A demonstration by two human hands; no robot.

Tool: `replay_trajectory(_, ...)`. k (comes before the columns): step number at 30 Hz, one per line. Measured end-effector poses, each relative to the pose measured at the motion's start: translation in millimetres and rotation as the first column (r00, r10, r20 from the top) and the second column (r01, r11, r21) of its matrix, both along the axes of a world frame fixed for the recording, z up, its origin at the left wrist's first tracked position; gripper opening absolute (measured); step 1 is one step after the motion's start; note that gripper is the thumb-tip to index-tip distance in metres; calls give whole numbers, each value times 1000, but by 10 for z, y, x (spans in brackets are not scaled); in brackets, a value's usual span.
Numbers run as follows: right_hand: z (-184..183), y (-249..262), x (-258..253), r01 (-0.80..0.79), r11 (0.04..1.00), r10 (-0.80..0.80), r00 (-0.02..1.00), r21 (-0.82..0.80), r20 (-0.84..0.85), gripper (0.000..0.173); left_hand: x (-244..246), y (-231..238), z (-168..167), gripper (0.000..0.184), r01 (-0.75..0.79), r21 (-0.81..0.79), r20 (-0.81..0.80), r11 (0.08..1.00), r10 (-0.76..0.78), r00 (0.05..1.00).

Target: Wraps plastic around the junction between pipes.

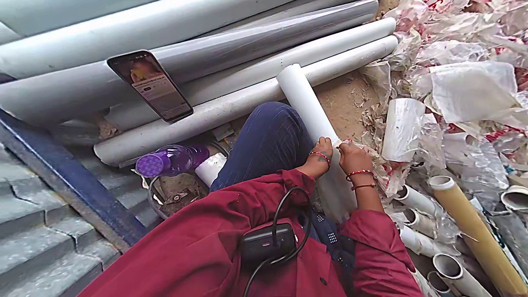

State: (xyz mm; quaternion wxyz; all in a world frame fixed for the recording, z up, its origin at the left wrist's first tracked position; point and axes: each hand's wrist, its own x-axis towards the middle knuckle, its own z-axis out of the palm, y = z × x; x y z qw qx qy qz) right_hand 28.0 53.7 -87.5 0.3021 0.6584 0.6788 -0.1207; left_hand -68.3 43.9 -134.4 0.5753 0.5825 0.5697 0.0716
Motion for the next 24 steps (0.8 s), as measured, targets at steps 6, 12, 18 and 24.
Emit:
replay_trajectory(6, -23, 34, 97, 9, 1000, -7, 999, 25, -51, 31, 15, 18, 6, 47, -2, 5, -11, 1000, 2, 1000)
replay_trajectory(12, -111, -64, 101, -8, 989, 21, 996, 145, -89, 30, 3, -7, 14, 45, -26, -1, 16, 1000, 26, 1000)
replay_trajectory(18, -49, -13, -2, -38, 999, 38, 999, 27, 9, 27, -7, -21, 3, 46, -29, 11, 33, 1000, 29, 999)
replay_trajectory(24, 91, 94, -80, -19, 985, 40, 992, -169, 120, 27, -53, -6, -27, 38, -46, 20, 69, 999, 45, 997)
